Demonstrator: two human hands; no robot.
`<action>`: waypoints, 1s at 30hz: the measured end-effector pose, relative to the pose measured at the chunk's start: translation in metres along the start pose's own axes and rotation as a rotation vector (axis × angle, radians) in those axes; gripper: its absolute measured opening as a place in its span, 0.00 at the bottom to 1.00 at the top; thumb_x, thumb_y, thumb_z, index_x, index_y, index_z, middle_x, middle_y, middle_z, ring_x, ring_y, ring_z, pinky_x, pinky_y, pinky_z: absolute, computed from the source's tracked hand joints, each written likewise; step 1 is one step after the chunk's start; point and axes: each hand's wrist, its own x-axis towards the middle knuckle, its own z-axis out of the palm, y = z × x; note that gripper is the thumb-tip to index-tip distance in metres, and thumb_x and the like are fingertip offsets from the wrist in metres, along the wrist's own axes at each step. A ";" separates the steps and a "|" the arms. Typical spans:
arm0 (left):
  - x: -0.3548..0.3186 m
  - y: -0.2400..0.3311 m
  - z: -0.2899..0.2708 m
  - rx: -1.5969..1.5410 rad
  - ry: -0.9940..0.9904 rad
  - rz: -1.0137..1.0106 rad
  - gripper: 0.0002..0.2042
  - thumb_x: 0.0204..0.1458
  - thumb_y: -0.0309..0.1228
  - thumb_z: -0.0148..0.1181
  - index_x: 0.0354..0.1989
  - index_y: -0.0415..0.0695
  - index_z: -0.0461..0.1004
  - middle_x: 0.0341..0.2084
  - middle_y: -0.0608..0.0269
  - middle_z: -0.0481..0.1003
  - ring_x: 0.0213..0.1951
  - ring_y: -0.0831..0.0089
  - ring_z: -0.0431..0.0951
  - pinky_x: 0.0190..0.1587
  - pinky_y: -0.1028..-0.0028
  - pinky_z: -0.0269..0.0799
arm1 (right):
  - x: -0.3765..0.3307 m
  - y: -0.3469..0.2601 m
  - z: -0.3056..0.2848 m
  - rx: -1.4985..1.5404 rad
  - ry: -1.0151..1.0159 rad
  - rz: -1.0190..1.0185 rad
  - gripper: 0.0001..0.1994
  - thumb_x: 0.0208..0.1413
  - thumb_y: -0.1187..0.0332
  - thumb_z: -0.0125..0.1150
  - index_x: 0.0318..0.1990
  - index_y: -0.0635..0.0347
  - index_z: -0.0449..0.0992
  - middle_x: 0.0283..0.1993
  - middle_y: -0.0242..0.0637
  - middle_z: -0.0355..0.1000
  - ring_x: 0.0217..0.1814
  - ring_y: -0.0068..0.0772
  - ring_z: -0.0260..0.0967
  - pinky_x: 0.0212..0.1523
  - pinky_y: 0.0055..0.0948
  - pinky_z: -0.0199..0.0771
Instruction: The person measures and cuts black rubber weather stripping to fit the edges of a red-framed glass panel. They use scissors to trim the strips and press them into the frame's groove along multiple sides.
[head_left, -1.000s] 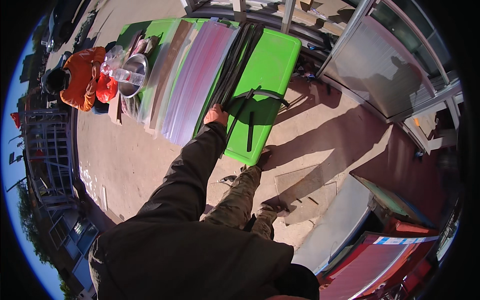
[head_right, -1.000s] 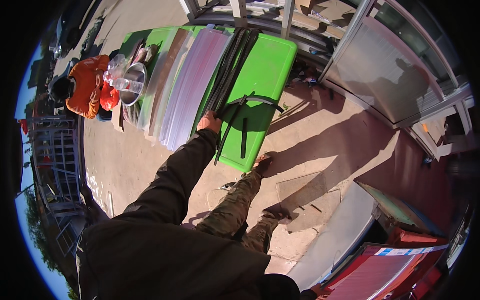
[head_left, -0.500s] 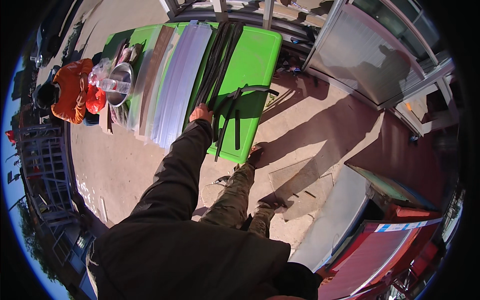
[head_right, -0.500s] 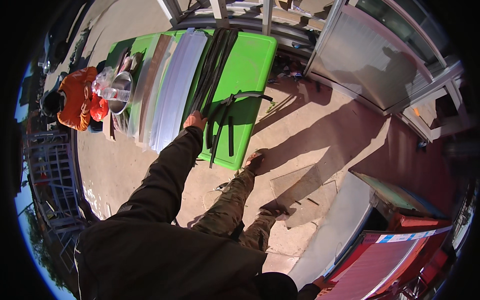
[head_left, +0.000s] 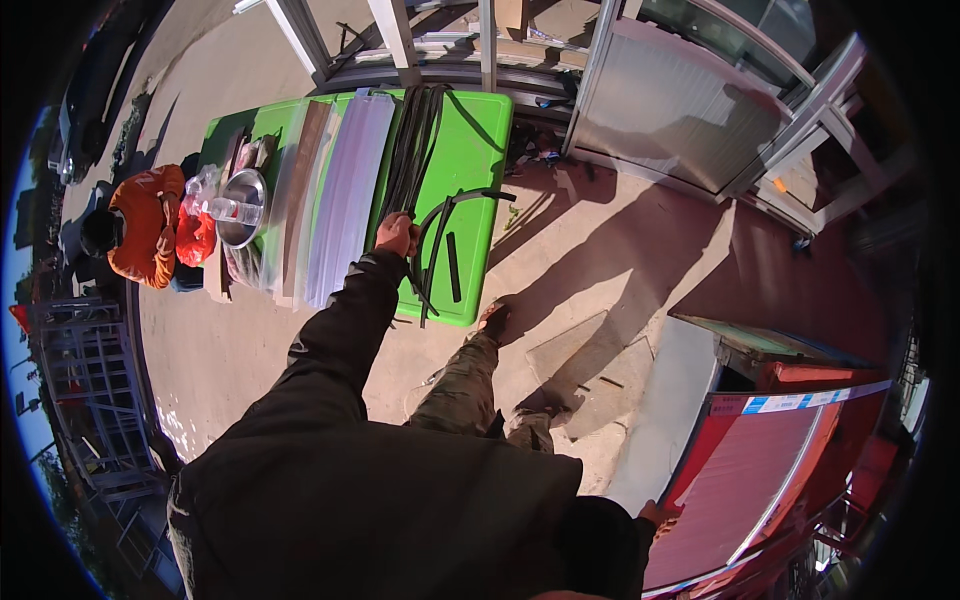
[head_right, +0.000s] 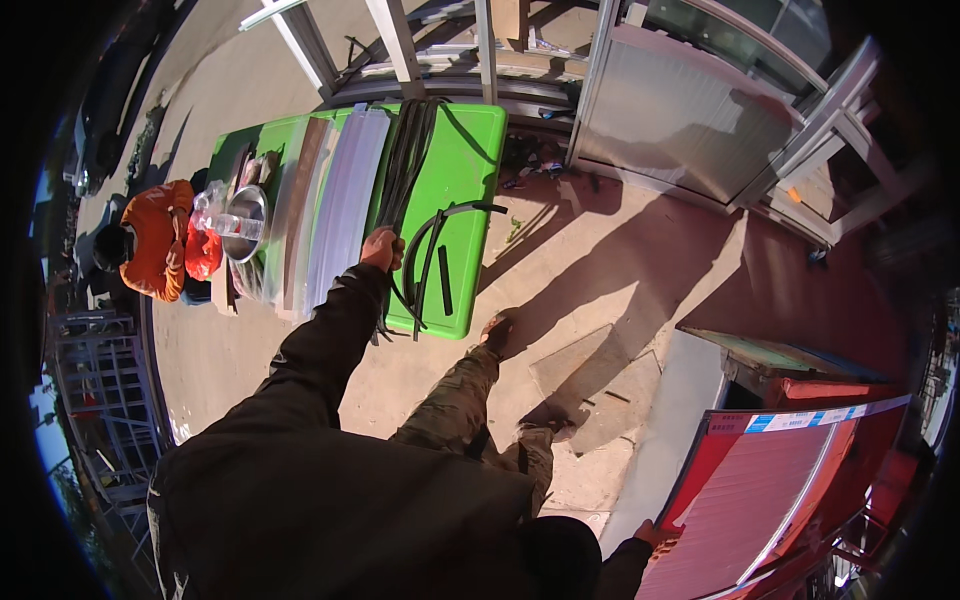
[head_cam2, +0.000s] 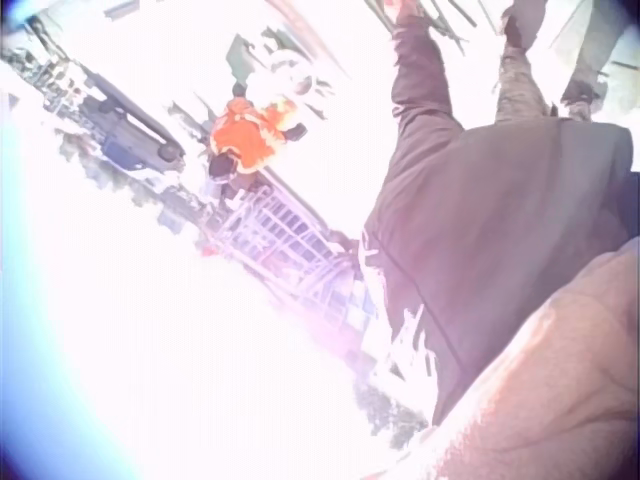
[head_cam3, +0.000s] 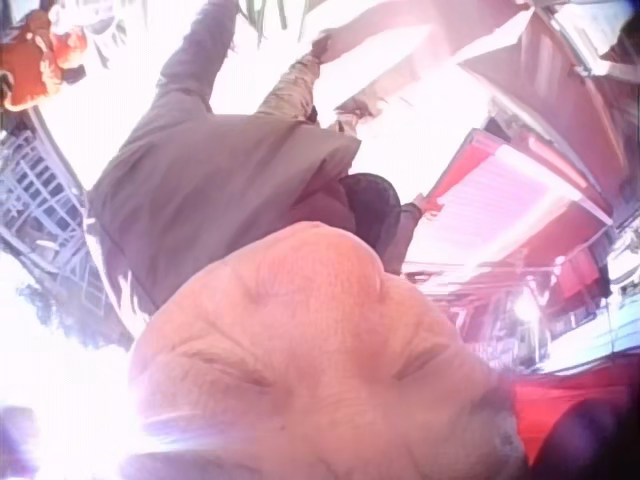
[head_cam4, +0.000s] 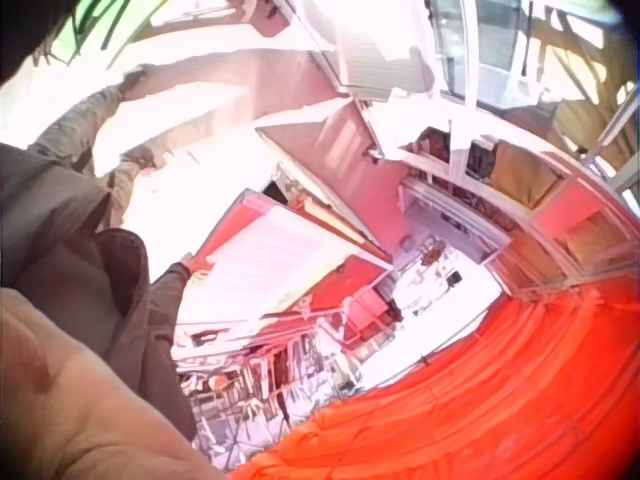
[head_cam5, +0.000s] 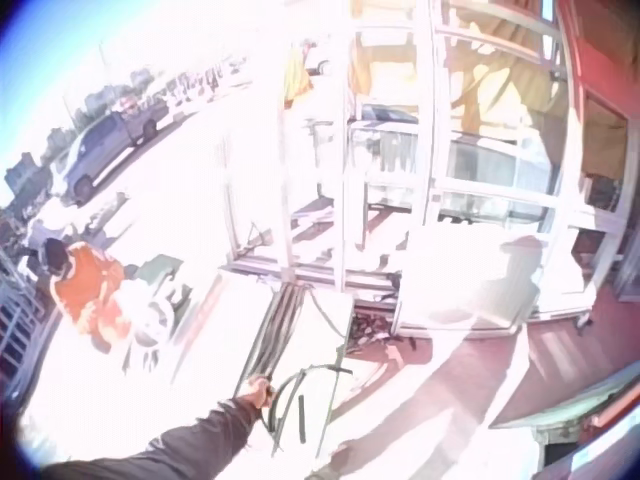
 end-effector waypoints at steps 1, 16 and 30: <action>-0.016 0.015 0.007 -0.100 -0.122 -0.064 0.16 0.58 0.30 0.45 0.54 0.43 0.68 0.22 0.63 0.70 0.15 0.75 0.64 0.15 0.73 0.58 | -0.002 -0.006 -0.007 0.050 -0.065 0.000 0.48 0.37 0.61 0.62 0.72 0.52 0.52 0.72 0.42 0.55 0.73 0.52 0.52 0.65 0.61 0.57; -0.342 0.057 0.253 -0.589 -1.095 -0.126 0.17 0.63 0.26 0.54 0.59 0.40 0.65 0.51 0.50 0.75 0.51 0.57 0.78 0.57 0.56 0.75 | -0.143 -0.155 -0.286 1.553 -0.403 -1.387 0.24 0.61 0.63 0.57 0.61 0.68 0.67 0.58 0.52 0.71 0.64 0.43 0.66 0.64 0.37 0.61; -0.494 -0.094 0.326 0.341 -1.050 -0.677 0.19 0.65 0.46 0.47 0.44 0.40 0.73 0.30 0.59 0.77 0.28 0.69 0.76 0.29 0.70 0.71 | -0.039 0.047 -0.229 2.258 -1.640 -0.681 0.27 0.57 0.64 0.43 0.63 0.70 0.65 0.54 0.55 0.74 0.52 0.46 0.73 0.54 0.38 0.70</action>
